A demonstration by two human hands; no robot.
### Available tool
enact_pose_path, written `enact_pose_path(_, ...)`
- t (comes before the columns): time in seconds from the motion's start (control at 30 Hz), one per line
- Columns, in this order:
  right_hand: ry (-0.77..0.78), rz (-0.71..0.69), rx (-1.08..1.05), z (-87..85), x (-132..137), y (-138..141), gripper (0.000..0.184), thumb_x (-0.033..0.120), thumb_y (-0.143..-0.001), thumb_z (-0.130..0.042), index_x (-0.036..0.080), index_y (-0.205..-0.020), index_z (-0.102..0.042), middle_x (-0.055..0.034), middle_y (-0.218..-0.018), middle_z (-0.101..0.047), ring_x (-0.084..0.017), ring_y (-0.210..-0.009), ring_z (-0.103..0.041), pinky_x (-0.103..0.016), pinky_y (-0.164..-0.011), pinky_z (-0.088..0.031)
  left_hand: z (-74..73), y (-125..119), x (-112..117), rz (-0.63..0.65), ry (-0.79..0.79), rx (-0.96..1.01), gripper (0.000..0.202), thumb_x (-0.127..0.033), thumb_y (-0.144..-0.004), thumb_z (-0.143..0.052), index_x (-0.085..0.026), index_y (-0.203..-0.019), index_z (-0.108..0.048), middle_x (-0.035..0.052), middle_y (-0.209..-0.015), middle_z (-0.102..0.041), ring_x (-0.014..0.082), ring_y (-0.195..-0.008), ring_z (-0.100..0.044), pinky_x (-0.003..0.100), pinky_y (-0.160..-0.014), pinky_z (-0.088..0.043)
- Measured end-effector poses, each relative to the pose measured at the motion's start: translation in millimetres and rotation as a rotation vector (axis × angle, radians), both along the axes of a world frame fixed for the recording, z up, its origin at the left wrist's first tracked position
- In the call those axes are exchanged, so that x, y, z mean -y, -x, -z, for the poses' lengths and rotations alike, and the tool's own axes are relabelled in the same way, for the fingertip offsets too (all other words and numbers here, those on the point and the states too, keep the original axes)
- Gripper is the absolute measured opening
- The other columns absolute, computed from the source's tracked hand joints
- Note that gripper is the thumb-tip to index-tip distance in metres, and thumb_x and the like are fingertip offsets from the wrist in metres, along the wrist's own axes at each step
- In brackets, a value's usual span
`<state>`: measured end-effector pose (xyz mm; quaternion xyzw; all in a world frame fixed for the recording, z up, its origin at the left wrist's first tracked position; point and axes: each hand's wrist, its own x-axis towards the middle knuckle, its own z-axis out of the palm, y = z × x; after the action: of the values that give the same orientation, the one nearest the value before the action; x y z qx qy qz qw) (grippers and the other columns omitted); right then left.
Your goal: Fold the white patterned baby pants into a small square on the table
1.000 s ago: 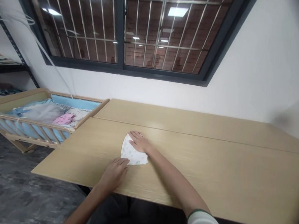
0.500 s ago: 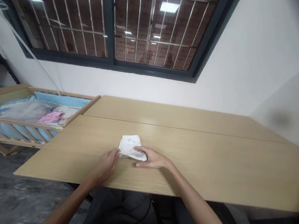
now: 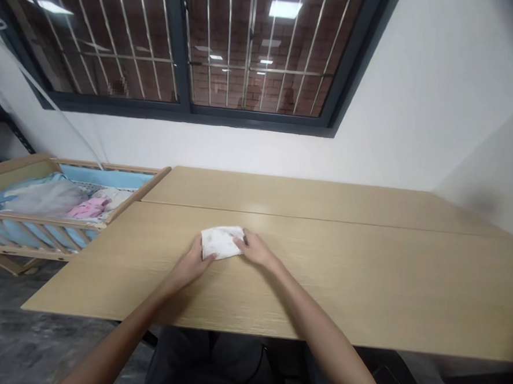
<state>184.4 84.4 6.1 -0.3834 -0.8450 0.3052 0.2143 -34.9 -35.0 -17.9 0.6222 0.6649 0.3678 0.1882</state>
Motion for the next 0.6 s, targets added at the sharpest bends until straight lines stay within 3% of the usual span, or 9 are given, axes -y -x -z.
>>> enact_pose_path(0.13,0.011,0.109,0.03,8.4,-6.5,9.8,0.035,0.031,-0.095,-0.06,0.013,-0.124,-0.055,-0.0134,-0.112,-0.068,-0.022,-0.094,-0.065,-0.031,-0.082,-0.049,8.8,-4.5,-14.2,-0.123,0.073,-0.144,0.076,-0.034,-0.095,-0.056,-0.01,-0.155,-0.016,0.0221,-0.135,-0.06,0.0339,-0.12,-0.064,0.045,-0.098,-0.052)
enact_pose_path(0.23,-0.171,0.155,0.092,6.2,0.2,14.9,0.053,0.025,-0.093,-0.059,0.008,-0.141,-0.045,-0.0224,-0.135,-0.056,-0.028,-0.117,-0.06,-0.04,-0.098,-0.047,10.8,-10.6,-17.4,-0.173,0.022,-0.408,0.06,-0.033,-0.096,-0.053,-0.014,-0.15,-0.035,0.0221,-0.138,-0.057,0.0382,-0.127,-0.058,0.051,-0.102,-0.048)
enact_pose_path(0.3,-0.362,0.104,0.12,1.8,7.1,19.9,0.056,0.02,-0.094,-0.053,0.01,-0.147,-0.041,-0.0229,-0.147,-0.048,-0.029,-0.132,-0.05,-0.044,-0.11,-0.039,10.9,-18.7,-19.8,-0.193,-0.097,-0.524,0.053,-0.033,-0.097,-0.049,-0.014,-0.146,-0.043,0.0228,-0.147,-0.05,0.0389,-0.136,-0.049,0.052,-0.107,-0.045)
enact_pose_path(0.4,-0.526,-0.098,0.144,0.0,13.5,29.0,0.055,0.017,-0.096,-0.045,0.012,-0.151,-0.041,-0.0186,-0.156,-0.042,-0.026,-0.146,-0.036,-0.044,-0.12,-0.027,14.4,-34.8,-28.3,-0.119,-0.236,-0.54,0.055,-0.034,-0.101,-0.039,-0.009,-0.15,-0.038,0.022,-0.156,-0.043,0.0338,-0.147,-0.038,0.049,-0.116,-0.039)
enact_pose_path(0.5,-0.516,-0.192,0.216,9.3,12.0,33.8,0.055,0.018,-0.096,-0.043,0.006,-0.15,-0.043,-0.0196,-0.156,-0.045,-0.024,-0.148,-0.035,-0.041,-0.122,-0.025,24.1,-46.0,-38.8,-0.064,-0.222,-0.542,0.056,-0.03,-0.102,-0.03,-0.002,-0.15,-0.037,0.0231,-0.154,-0.046,0.0311,-0.148,-0.038,0.047,-0.121,-0.034)
enact_pose_path(0.6,-0.487,-0.165,0.26,22.1,7.5,31.7,0.051,0.026,-0.102,-0.039,0.006,-0.149,-0.047,-0.0182,-0.155,-0.048,-0.025,-0.146,-0.039,-0.042,-0.122,-0.025,35.0,-46.3,-43.8,-0.064,-0.195,-0.594,0.056,-0.034,-0.103,-0.03,-0.002,-0.147,-0.043,0.0234,-0.153,-0.048,0.0333,-0.148,-0.039,0.051,-0.122,-0.032)
